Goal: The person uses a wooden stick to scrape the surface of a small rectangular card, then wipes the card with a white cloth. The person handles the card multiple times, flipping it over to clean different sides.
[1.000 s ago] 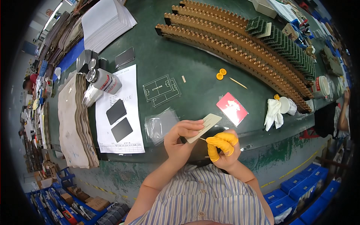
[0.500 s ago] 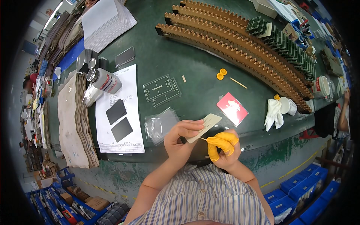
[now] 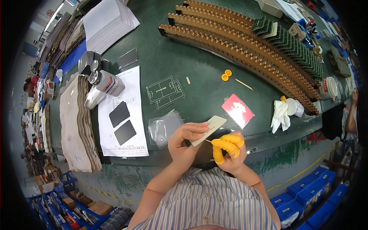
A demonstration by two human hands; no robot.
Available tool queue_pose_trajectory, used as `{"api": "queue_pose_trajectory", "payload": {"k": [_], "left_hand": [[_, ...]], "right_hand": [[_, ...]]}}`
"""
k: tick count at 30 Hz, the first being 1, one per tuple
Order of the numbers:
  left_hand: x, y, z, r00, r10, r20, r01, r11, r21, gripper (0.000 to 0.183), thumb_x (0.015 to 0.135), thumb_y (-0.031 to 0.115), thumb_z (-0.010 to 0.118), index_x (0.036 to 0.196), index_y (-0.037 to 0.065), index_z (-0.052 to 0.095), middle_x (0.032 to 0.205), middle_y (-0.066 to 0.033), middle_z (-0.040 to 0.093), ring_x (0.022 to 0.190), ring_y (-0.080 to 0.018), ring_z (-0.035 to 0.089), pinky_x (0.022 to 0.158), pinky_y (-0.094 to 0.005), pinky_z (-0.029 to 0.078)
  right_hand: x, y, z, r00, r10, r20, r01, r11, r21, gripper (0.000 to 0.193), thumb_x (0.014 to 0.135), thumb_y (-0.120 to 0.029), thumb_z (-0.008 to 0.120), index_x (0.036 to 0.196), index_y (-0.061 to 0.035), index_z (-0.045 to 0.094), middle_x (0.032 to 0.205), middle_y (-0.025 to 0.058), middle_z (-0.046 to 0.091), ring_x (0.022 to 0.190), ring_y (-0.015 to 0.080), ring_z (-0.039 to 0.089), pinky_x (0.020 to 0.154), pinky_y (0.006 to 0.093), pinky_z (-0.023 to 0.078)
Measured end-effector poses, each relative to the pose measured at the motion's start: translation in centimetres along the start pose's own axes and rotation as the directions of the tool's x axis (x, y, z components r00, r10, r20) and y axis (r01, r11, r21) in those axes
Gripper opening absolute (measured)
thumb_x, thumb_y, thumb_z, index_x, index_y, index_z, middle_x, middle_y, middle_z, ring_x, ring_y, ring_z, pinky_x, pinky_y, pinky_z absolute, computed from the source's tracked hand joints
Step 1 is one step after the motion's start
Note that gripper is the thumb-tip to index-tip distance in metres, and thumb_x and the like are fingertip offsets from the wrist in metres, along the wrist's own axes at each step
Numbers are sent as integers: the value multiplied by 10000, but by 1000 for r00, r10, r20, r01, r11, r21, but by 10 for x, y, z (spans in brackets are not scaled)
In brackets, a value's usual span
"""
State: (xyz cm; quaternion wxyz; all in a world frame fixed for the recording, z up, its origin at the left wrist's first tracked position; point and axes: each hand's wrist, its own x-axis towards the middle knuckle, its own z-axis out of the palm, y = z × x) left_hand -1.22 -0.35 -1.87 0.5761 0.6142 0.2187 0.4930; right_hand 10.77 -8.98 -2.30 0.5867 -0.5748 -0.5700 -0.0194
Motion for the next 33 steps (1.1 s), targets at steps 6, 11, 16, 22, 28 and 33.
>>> {"api": "queue_pose_trajectory", "payload": {"k": [6,11,16,22,28,33], "left_hand": [[0,1,-1,1000,3,11,-3,1000,6,182,759,-97,667,818,35,557,937,-140,643,988,-311,628,874,-399,503],[0,1,0,1000,3,9,-3,1000,16,185,756,-101,668,813,35,555,936,-140,643,989,-311,627,872,-396,503],[0,1,0,1000,-3,2,3,1000,15,187,755,-102,668,810,36,554,933,-139,644,987,-308,628,871,-394,503],[-1,1,1,1000,-23,-21,23,1000,10,178,738,-84,679,798,38,563,939,-134,663,996,-305,632,871,-382,496],[0,2,1,1000,6,-2,-6,999,39,187,756,-86,680,811,46,560,937,-134,647,980,-297,629,874,-384,498],[-1,0,0,1000,28,2,-28,996,80,186,757,-79,686,812,45,558,942,-135,648,985,-294,628,874,-381,497]], "right_hand": [[1,-1,-1,1000,-19,24,19,1000,4,249,657,-20,759,884,-50,660,893,67,554,700,248,535,601,336,429],[0,-1,-1,1000,15,10,-15,1000,3,249,657,-21,759,884,-51,661,893,65,555,700,246,535,604,334,427],[0,0,0,1000,3,2,-3,1000,-4,254,658,-27,758,892,-54,665,895,61,560,706,243,536,610,334,427],[1,-1,-1,999,-29,29,29,1000,-7,256,653,-48,759,892,-62,667,907,56,572,714,238,540,618,337,428],[-1,0,-1,1000,-15,14,15,1000,-21,265,649,-45,757,899,-67,671,897,55,571,714,240,539,619,337,427],[1,-1,-1,999,-24,30,24,1000,-5,278,640,-40,757,902,-67,671,898,53,566,712,241,536,615,337,424]]}}
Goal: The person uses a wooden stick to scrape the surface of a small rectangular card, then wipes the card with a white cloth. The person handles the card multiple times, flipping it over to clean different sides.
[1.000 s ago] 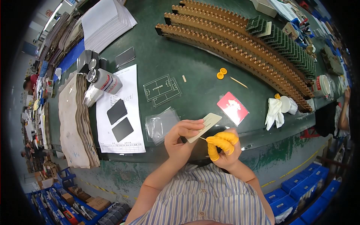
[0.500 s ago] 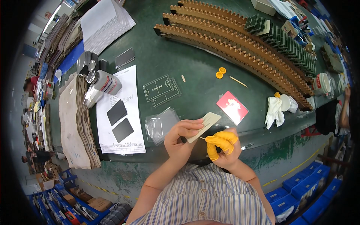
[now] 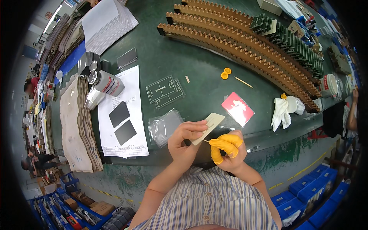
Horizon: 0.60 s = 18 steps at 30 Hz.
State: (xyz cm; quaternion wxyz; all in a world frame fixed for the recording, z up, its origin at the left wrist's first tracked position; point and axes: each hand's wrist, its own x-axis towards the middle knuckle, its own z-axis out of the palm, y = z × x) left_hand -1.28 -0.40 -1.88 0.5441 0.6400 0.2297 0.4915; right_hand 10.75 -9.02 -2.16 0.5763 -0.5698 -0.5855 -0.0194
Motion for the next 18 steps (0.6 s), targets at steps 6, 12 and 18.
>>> {"api": "queue_pose_trajectory", "payload": {"k": [6,12,18], "left_hand": [[0,1,0,1000,-14,-26,14,999,30,166,732,-63,689,777,38,565,944,-122,670,991,-296,634,858,-369,483],[1,1,1,1000,9,-12,-8,998,63,179,735,-72,692,786,40,561,938,-127,667,973,-291,638,851,-360,484],[1,-1,-1,994,108,-15,-103,972,210,219,750,-88,695,794,57,536,929,-131,667,946,-266,638,831,-347,470]], "right_hand": [[1,-1,1,1000,-10,1,10,1000,-1,282,635,-35,756,902,-63,669,906,55,566,711,243,534,613,338,424],[1,0,-1,1000,9,-21,-9,1000,-3,268,654,-24,748,906,-55,661,913,67,572,713,241,539,619,338,431],[22,21,-30,930,265,-254,-321,924,-209,206,788,13,678,986,-13,625,950,116,593,771,228,573,674,300,473]]}}
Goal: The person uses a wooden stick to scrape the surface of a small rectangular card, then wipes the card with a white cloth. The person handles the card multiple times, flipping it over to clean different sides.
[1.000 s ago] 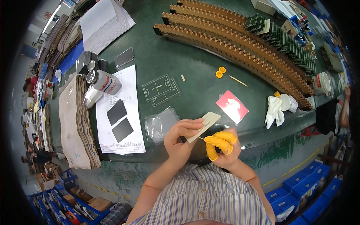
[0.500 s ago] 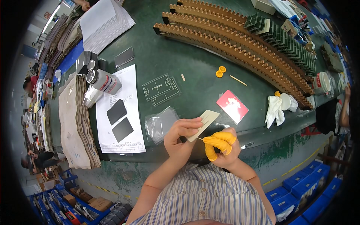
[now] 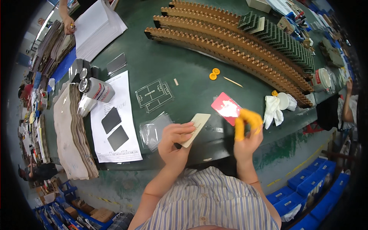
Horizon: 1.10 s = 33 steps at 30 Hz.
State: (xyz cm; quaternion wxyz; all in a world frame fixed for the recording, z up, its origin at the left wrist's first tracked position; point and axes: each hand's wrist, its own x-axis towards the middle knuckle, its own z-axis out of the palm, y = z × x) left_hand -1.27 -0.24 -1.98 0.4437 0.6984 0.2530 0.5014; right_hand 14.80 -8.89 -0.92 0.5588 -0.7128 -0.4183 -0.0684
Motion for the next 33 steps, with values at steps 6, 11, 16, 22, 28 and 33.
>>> {"api": "queue_pose_trajectory", "payload": {"k": [6,11,16,22,28,33], "left_hand": [[5,7,4,1000,27,-14,-26,996,84,253,738,-102,695,783,77,522,894,-108,685,905,-243,650,840,-347,429],[4,6,3,1000,-8,-20,9,997,76,253,741,-107,688,793,78,523,889,-105,686,888,-223,650,847,-342,419],[5,7,2,1000,-10,-12,11,997,76,258,735,-112,689,804,78,529,886,-105,686,866,-211,647,847,-339,417],[5,8,2,1000,-16,-17,17,998,65,248,735,-102,694,811,77,538,892,-101,688,882,-207,643,859,-343,409],[4,7,1,1000,-18,-24,20,998,65,237,744,-86,695,813,82,543,892,-96,691,892,-202,641,876,-351,398],[2,4,0,1000,-11,-25,13,998,63,242,737,-94,696,815,81,549,897,-92,691,906,-206,646,875,-351,396]], "right_hand": [[19,29,-10,990,92,104,-64,967,-247,179,787,-23,675,964,-14,653,943,121,589,841,261,592,728,343,487],[23,23,-6,985,43,170,8,957,-289,175,748,-39,692,919,-16,665,890,102,591,814,272,568,713,364,462],[22,24,-2,980,14,197,51,946,-321,168,734,-45,701,896,-16,667,880,98,590,804,270,561,705,363,457],[22,24,-1,983,14,183,41,954,-297,175,726,-38,703,897,-18,674,878,101,590,814,270,560,712,365,457],[19,25,-2,980,14,197,50,947,-316,190,720,-33,706,907,-28,669,879,101,589,832,279,559,719,363,455],[6,10,-1,996,-88,-9,86,990,-116,212,700,1,720,897,-45,657,861,88,573,754,257,549,666,340,452]]}}
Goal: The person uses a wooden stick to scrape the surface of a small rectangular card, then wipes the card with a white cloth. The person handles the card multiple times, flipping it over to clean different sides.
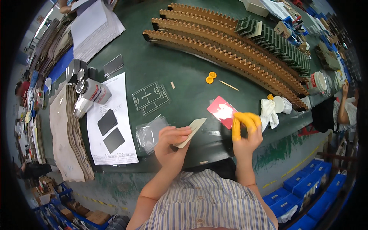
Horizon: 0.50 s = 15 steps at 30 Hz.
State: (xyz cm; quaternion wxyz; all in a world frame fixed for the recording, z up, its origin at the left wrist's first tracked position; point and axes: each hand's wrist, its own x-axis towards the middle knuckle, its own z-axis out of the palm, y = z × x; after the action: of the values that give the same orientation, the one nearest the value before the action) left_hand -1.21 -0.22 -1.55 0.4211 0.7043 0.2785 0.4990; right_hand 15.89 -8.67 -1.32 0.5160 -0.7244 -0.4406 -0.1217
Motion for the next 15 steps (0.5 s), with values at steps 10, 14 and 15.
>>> {"api": "queue_pose_trajectory", "payload": {"k": [10,14,15], "left_hand": [[0,0,-3,1000,-8,25,8,1000,-5,240,721,-90,708,822,73,563,907,-94,687,908,-221,655,878,-353,388],[0,0,-2,999,-4,37,4,1000,2,239,716,-83,714,824,71,567,909,-96,686,911,-226,657,874,-358,390],[0,1,-2,999,0,39,0,1000,6,238,717,-82,713,824,71,567,909,-96,687,912,-227,657,873,-358,391]], "right_hand": [[-27,-35,8,947,-286,147,218,906,362,310,581,-74,768,872,-123,675,871,11,579,695,212,523,612,320,419],[-31,-35,11,945,-291,152,219,904,368,306,585,-80,770,872,-121,669,869,14,580,703,216,527,617,325,422],[-31,-35,11,942,-296,157,224,905,362,304,588,-83,770,871,-120,668,869,16,580,702,217,527,616,326,422]]}}
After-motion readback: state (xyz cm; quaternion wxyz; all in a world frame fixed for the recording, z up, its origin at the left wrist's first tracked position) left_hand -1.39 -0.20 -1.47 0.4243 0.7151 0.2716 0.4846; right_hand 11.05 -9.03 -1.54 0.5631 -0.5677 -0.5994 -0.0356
